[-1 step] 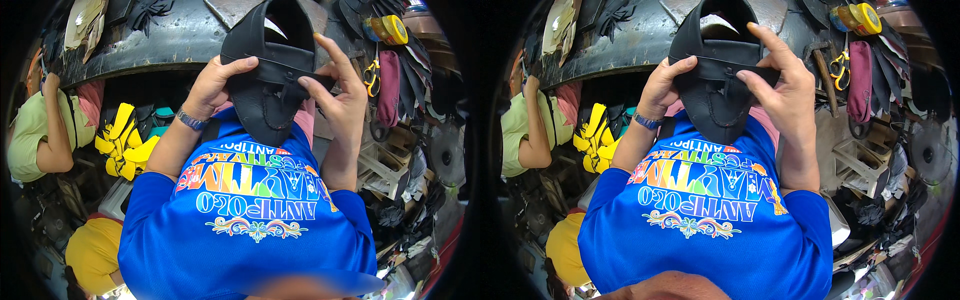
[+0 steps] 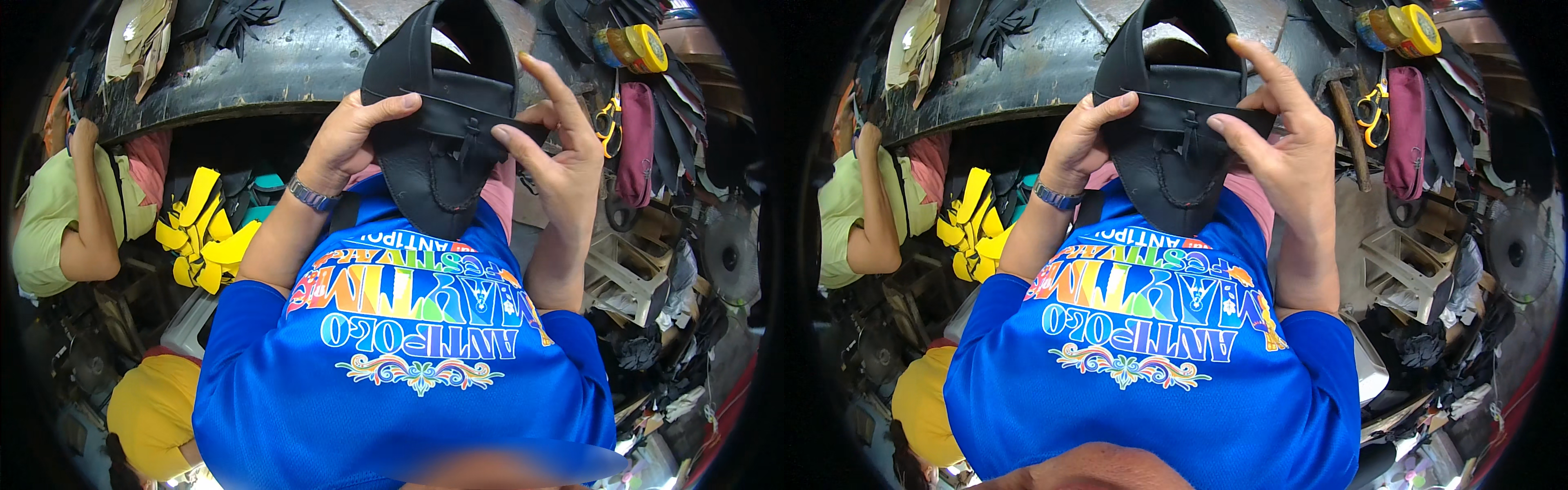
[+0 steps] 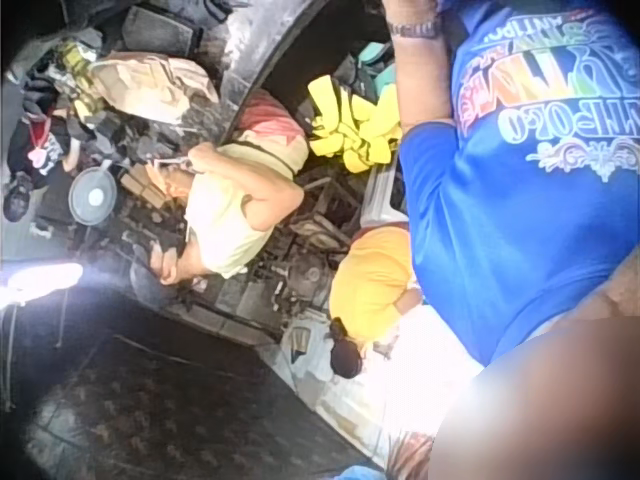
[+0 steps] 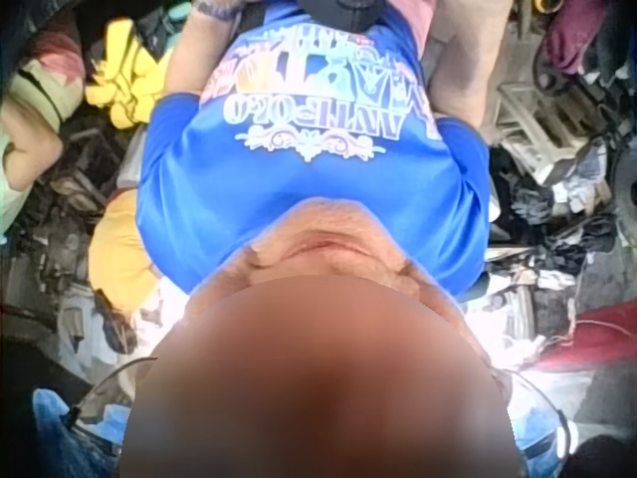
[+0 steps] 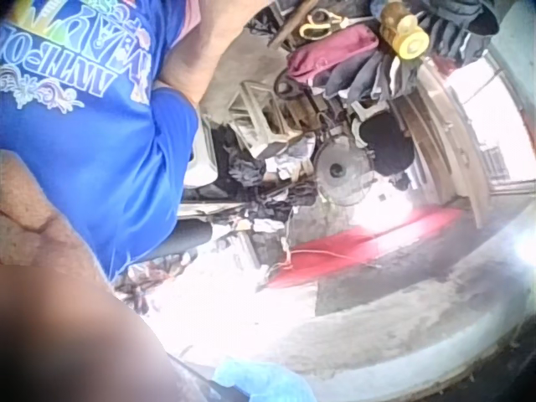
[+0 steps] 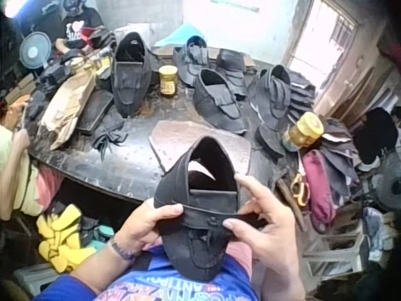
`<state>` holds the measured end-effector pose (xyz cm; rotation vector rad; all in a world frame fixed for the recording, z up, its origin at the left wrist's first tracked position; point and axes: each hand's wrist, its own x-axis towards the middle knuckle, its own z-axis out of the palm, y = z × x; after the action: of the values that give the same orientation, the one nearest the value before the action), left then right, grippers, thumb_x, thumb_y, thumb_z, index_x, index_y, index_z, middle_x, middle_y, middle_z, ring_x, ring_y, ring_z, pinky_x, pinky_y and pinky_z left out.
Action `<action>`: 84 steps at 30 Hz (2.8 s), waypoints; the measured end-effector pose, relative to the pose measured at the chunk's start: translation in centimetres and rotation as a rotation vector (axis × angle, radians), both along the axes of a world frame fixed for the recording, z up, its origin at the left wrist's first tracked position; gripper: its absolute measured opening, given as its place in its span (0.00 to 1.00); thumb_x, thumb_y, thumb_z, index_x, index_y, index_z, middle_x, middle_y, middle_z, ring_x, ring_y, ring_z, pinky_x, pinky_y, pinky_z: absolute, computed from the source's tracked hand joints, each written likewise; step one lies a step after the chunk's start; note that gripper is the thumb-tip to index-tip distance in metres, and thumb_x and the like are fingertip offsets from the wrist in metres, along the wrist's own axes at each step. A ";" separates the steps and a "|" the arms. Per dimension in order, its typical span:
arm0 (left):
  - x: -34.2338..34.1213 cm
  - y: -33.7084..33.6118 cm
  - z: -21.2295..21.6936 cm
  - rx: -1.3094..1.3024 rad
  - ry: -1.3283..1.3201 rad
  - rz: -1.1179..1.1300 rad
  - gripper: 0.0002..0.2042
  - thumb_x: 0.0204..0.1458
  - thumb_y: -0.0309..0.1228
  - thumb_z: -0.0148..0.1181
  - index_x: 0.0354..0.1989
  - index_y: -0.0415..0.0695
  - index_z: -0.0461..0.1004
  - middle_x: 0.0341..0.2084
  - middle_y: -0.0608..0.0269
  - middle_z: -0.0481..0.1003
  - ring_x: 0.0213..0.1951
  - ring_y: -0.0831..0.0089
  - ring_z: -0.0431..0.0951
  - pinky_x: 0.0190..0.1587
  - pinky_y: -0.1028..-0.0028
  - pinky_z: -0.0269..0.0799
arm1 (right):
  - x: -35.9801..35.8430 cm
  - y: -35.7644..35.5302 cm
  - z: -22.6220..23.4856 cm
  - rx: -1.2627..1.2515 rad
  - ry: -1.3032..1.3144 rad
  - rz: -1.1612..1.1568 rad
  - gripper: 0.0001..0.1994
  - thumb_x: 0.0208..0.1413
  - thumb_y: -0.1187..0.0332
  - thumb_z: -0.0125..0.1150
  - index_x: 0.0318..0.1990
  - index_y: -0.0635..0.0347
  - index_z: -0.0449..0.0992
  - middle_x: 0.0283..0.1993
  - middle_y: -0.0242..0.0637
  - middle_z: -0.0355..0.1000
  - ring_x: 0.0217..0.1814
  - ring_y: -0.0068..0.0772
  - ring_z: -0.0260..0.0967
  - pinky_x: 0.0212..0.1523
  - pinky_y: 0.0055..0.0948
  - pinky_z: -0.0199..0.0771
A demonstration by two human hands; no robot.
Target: The person holds a black sandal and repeatedly presses, pulls, and rubs the strap and sole edges with both hands. They turn the sandal over to inspect the underside, then place it on the table and pick up another sandal to perform similar manipulations. The person continues to handle the sandals, focusing on the strap and sole areas.
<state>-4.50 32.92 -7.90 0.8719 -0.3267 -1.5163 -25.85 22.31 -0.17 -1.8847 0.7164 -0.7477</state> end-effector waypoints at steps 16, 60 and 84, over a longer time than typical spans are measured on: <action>-0.6 0.0 2.5 -0.082 -0.034 -0.066 0.18 0.61 0.35 0.60 0.50 0.31 0.74 0.43 0.52 0.80 0.42 0.69 0.84 0.44 0.73 0.81 | -0.8 -2.3 -1.9 0.327 -0.191 -0.035 0.41 0.46 0.83 0.68 0.70 0.61 0.59 0.34 0.32 0.74 0.37 0.18 0.71 0.44 0.18 0.71; 3.5 -0.6 8.7 -0.305 -1.082 0.162 0.15 0.61 0.30 0.60 0.53 0.36 0.76 0.44 0.59 0.79 0.46 0.74 0.79 0.48 0.77 0.74 | -0.9 0.0 -3.8 0.345 -0.436 -0.003 0.43 0.49 0.84 0.65 0.73 0.59 0.52 0.41 0.36 0.72 0.43 0.21 0.72 0.47 0.21 0.74; 0.6 -8.0 8.3 -0.279 -1.422 -0.674 0.12 0.61 0.30 0.58 0.46 0.34 0.73 0.35 0.60 0.77 0.38 0.78 0.75 0.44 0.76 0.73 | 0.2 -0.7 -6.4 0.634 -0.773 -0.034 0.46 0.53 0.87 0.61 0.74 0.52 0.41 0.42 0.45 0.75 0.44 0.27 0.75 0.52 0.26 0.77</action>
<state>-3.94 24.97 0.42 1.5848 -1.9586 -1.0963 -25.61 21.61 -6.60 -0.9027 0.4068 -1.0310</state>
